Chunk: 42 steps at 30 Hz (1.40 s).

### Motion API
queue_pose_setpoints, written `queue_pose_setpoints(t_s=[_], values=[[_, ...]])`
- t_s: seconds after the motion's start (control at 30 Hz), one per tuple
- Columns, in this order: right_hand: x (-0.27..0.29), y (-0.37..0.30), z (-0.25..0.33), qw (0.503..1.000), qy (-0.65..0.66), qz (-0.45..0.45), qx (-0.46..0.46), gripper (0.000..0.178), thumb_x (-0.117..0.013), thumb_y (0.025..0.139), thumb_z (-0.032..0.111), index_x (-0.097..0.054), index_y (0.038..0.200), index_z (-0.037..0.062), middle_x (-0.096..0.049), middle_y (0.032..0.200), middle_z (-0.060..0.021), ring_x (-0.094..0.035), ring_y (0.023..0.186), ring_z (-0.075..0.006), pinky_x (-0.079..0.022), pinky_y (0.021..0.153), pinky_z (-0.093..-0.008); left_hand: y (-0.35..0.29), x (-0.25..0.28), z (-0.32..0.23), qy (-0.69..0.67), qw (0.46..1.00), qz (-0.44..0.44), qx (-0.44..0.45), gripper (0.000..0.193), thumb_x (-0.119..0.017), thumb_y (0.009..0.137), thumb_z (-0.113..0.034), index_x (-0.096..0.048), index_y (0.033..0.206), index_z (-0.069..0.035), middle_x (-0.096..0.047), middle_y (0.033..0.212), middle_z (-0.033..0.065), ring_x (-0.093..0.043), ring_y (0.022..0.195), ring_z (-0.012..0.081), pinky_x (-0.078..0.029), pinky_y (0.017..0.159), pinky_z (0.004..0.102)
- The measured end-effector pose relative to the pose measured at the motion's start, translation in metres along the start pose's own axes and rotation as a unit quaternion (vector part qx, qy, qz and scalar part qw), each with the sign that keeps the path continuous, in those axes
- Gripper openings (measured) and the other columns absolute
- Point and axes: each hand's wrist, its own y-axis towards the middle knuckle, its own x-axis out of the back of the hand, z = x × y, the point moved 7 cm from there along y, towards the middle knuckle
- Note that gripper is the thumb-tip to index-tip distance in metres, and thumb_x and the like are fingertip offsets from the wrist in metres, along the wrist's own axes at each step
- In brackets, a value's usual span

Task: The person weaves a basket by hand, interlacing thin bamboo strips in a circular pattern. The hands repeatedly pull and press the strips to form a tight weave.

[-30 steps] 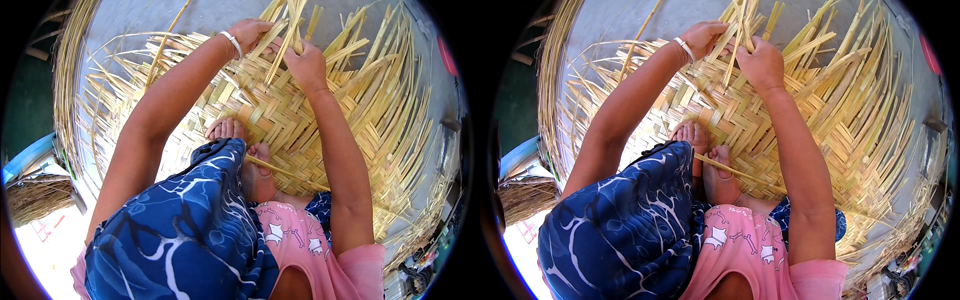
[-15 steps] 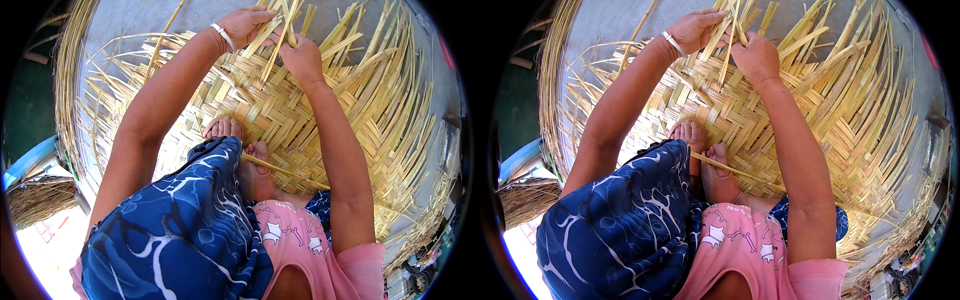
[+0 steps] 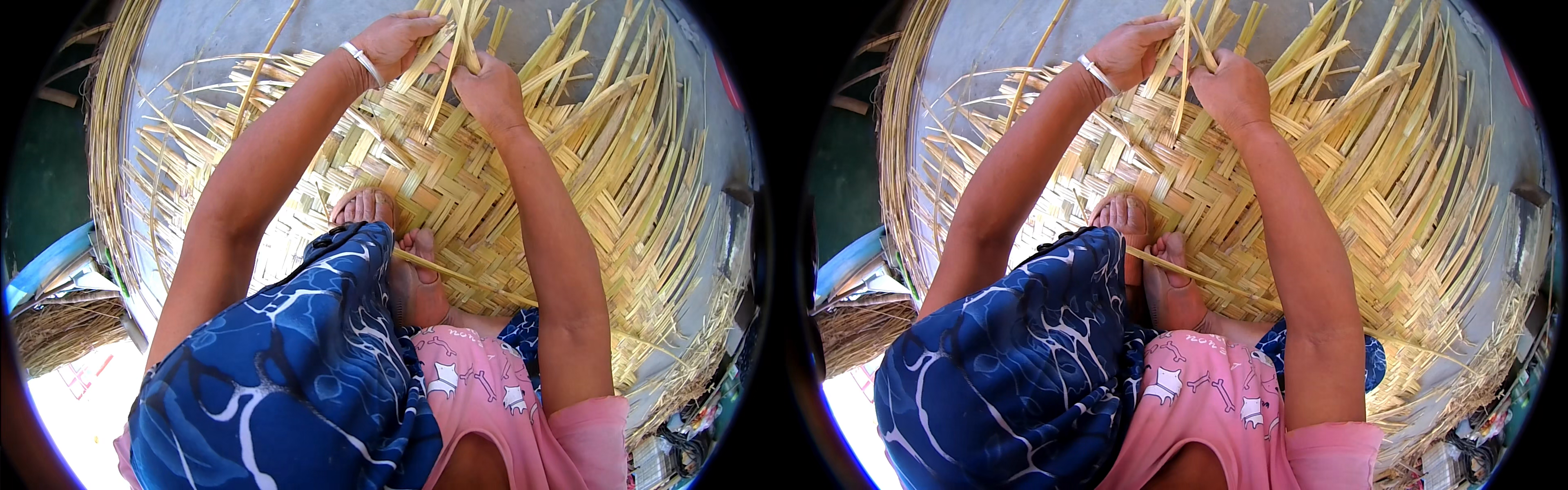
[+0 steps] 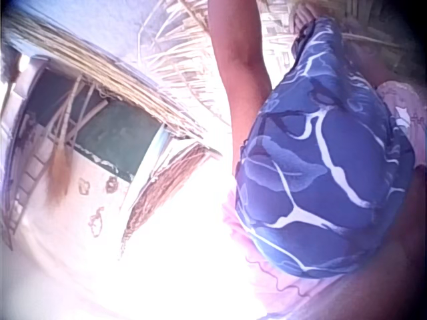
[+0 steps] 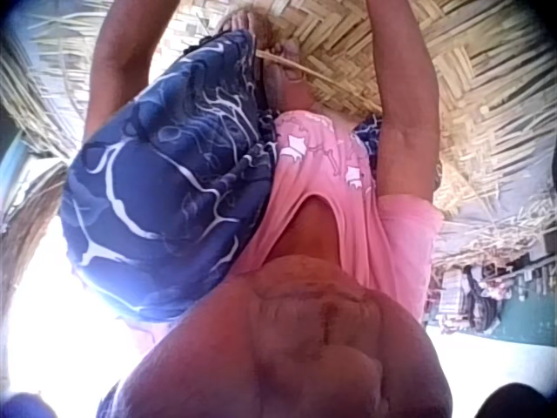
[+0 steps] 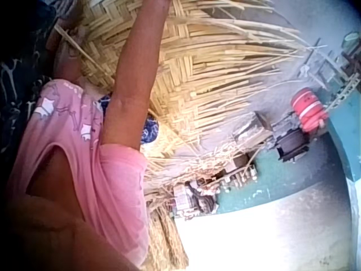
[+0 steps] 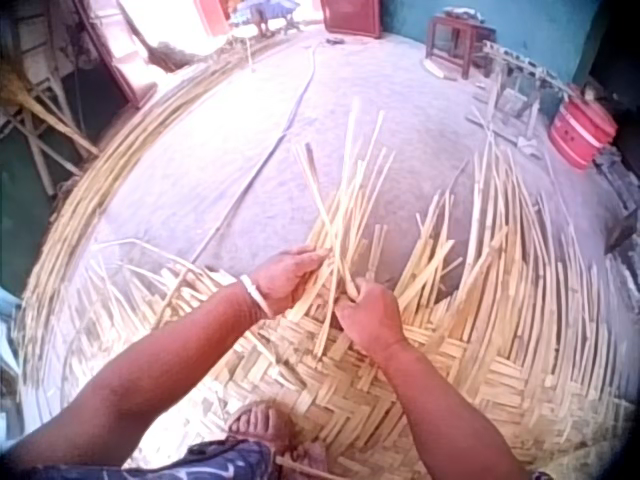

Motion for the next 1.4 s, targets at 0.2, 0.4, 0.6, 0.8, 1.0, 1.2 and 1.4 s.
queue_pose_setpoints(t_s=[0.2,0.4,0.6,0.8,1.0,1.2,1.4], values=[[0.004,-0.006,0.0,0.998,0.028,-0.026,0.047,0.032,-0.056,0.077,0.031,-0.065,0.089,0.0025,-0.064,0.081,-0.0216,-0.061,0.08,-0.0392,-0.048,0.075,-0.0425,0.003,0.002,0.003,-0.003,1.0,0.01,-0.012,0.027,-0.046,0.097,-0.022,-0.054,0.108,0.002,-0.065,0.091,0.0108,-0.065,0.08,0.017,-0.054,0.069,0.0291],[0.004,-0.014,0.002,0.993,0.043,-0.041,0.098,0.03,-0.054,0.078,0.029,-0.063,0.093,0.0048,-0.064,0.08,-0.0204,-0.06,0.079,-0.0385,-0.048,0.074,-0.043,0.007,0.023,0.024,0.03,0.998,-0.052,0.018,0.028,-0.042,0.097,-0.022,-0.054,0.105,0.002,-0.066,0.089,0.0156,-0.066,0.077,0.0209,-0.055,0.066,0.0313],[-0.003,-0.013,0.002,0.995,-0.036,-0.019,0.095,0.031,-0.053,0.08,0.03,-0.063,0.097,0.0059,-0.064,0.082,-0.0191,-0.061,0.079,-0.0371,-0.048,0.073,-0.0446,0.0,0.034,0.039,0.036,0.99,-0.127,0.043,0.029,-0.041,0.098,-0.024,-0.053,0.105,0.001,-0.066,0.09,0.0146,-0.066,0.079,0.0217,-0.054,0.066,0.0315],[-0.008,-0.011,-0.003,0.992,-0.035,-0.024,0.119,0.033,-0.051,0.081,0.029,-0.062,0.101,0.0057,-0.065,0.087,-0.0188,-0.061,0.082,-0.0377,-0.047,0.076,-0.046,0.007,0.04,0.046,0.035,0.99,-0.127,0.052,0.027,-0.043,0.097,-0.024,-0.053,0.106,0.0,-0.064,0.086,0.0109,-0.065,0.077,0.0206,-0.055,0.069,0.0322],[-0.011,-0.004,-0.008,0.995,-0.021,0.0,0.101,0.04,-0.052,0.079,0.029,-0.061,0.11,0.0054,-0.065,0.09,-0.021,-0.062,0.086,-0.0371,-0.048,0.079,-0.0441,0.006,0.038,0.042,0.04,0.99,-0.132,0.03,0.03,-0.044,0.098,-0.025,-0.051,0.11,0.001,-0.066,0.09,0.0152,-0.066,0.077,0.0212,-0.056,0.066,0.0299],[-0.011,0.001,-0.016,0.998,0.019,0.042,0.048,0.049,-0.053,0.077,0.03,-0.059,0.118,0.0039,-0.065,0.097,-0.0234,-0.061,0.093,-0.0367,-0.047,0.084,-0.04,0.0,0.024,0.012,0.117,0.987,-0.106,-0.024,0.032,-0.044,0.098,-0.029,-0.05,0.114,-0.001,-0.066,0.094,0.0137,-0.066,0.084,0.0199,-0.055,0.076,0.0303],[-0.009,0.0,0.001,0.996,-0.07,0.035,0.037,0.047,-0.054,0.076,0.033,-0.062,0.111,0.0027,-0.065,0.097,-0.0228,-0.061,0.093,-0.0364,-0.047,0.084,-0.0407,-0.002,0.03,0.008,0.087,0.989,-0.115,-0.023,0.033,-0.045,0.098,-0.03,-0.052,0.11,0.0,-0.066,0.097,0.0139,-0.066,0.085,0.019,-0.054,0.078,0.0302]])
